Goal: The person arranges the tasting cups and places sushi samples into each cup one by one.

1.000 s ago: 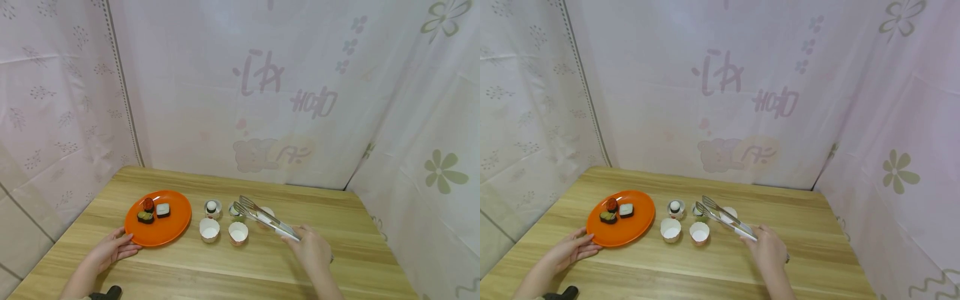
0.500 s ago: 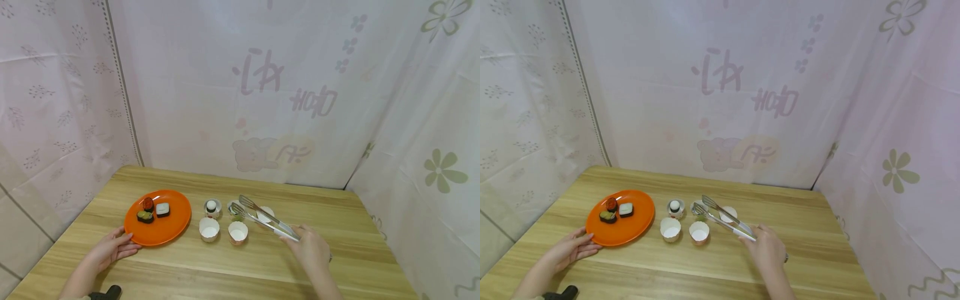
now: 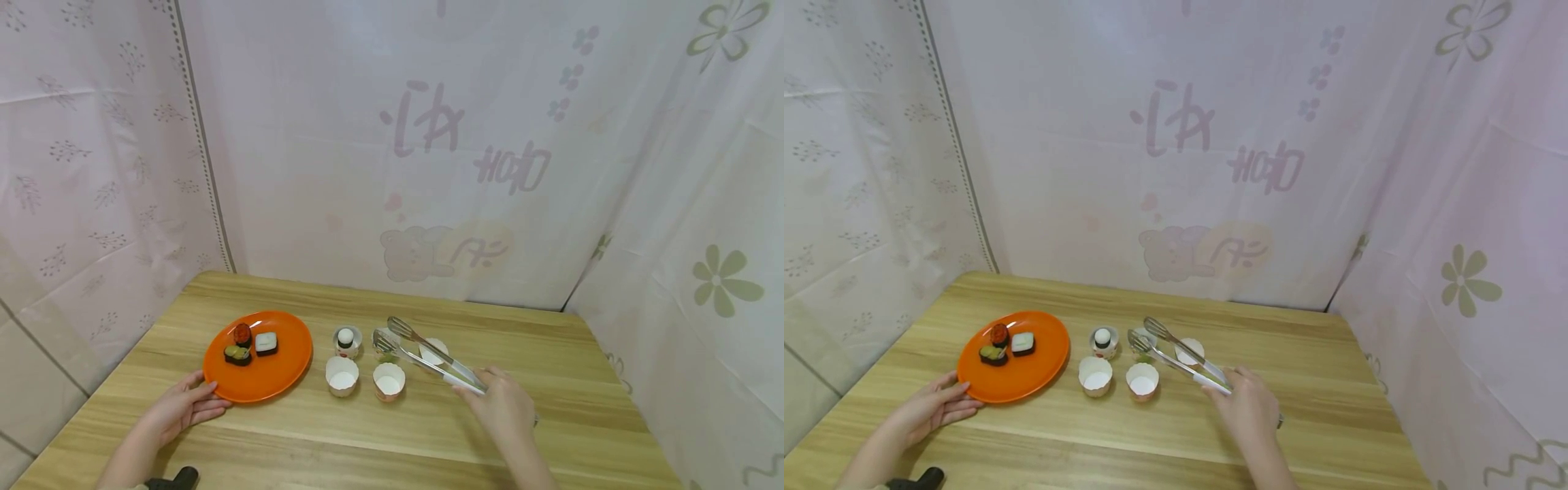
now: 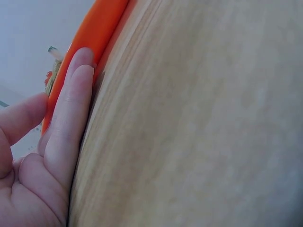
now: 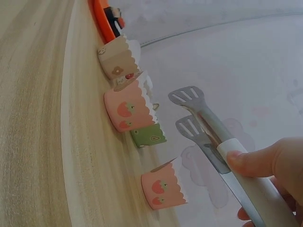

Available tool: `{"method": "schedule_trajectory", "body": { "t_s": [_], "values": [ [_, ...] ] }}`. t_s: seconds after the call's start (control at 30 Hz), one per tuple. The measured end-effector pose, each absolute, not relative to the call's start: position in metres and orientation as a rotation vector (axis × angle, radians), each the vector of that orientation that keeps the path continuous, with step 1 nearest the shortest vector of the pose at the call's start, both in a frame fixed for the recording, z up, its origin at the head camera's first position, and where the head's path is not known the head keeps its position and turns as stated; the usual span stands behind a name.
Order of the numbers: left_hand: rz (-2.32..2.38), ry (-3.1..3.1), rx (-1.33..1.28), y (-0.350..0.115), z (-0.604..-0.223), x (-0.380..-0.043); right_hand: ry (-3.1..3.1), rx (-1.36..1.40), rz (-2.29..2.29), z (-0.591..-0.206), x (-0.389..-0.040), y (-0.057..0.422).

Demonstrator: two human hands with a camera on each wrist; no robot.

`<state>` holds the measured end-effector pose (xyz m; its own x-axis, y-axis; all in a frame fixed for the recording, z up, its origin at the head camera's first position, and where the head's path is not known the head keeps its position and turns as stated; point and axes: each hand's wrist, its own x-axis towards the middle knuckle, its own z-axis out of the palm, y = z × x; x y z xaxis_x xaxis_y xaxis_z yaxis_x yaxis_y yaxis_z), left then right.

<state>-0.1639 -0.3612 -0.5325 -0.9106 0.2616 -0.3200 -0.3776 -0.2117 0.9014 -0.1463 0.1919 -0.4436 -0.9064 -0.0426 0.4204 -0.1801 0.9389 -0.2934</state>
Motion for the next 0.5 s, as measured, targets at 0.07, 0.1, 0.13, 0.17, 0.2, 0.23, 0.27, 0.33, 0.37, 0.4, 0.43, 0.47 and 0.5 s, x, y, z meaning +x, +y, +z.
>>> {"method": "schedule_trajectory", "body": {
  "t_s": [0.07,0.1,0.13,0.17,0.2,0.23,0.27,0.33,0.37,0.4,0.43,0.47,0.5],
  "values": [
    [2.165,1.653,-0.133,-0.3614,-0.5330,-0.1641,-2.664,0.174,0.455,-0.4446,-0.1471,0.1919],
    [2.165,1.653,-0.132,-0.3616,-0.5332,-0.1642,-2.660,0.177,0.457,-0.4448,-0.1473,0.1917],
    [2.166,1.653,-0.134,-0.3617,-0.5334,-0.1644,-2.654,0.178,0.458,-0.4450,-0.1477,0.1914],
    [2.165,1.653,-0.135,-0.3617,-0.5335,-0.1644,-2.653,0.180,0.459,-0.4448,-0.1479,0.1911],
    [2.165,1.652,-0.135,-0.3618,-0.5336,-0.1645,-2.653,0.181,0.460,-0.4443,-0.1478,0.1906],
    [2.165,1.651,-0.136,-0.3618,-0.5337,-0.1644,-2.652,0.180,0.462,-0.4439,-0.1479,0.1901],
    [2.166,1.650,-0.137,-0.3618,-0.5336,-0.1643,-2.653,0.180,0.464,-0.4432,-0.1479,0.1895],
    [2.167,1.646,-0.138,-0.3617,-0.5335,-0.1642,-2.658,0.183,0.468,-0.4417,-0.1481,0.1884],
    [2.167,1.645,-0.137,-0.3616,-0.5334,-0.1641,-2.661,0.185,0.470,-0.4409,-0.1483,0.1878],
    [2.167,1.645,-0.137,-0.3616,-0.5333,-0.1639,-2.664,0.183,0.472,-0.4399,-0.1485,0.1871],
    [2.168,1.644,-0.137,-0.3615,-0.5332,-0.1638,-2.668,0.180,0.473,-0.4390,-0.1488,0.1865],
    [2.168,1.645,-0.136,-0.3615,-0.5332,-0.1637,-2.671,0.178,0.475,-0.4380,-0.1491,0.1857],
    [2.168,1.645,-0.135,-0.3614,-0.5331,-0.1635,-2.675,0.175,0.476,-0.4370,-0.1494,0.1850]
  ]
}}
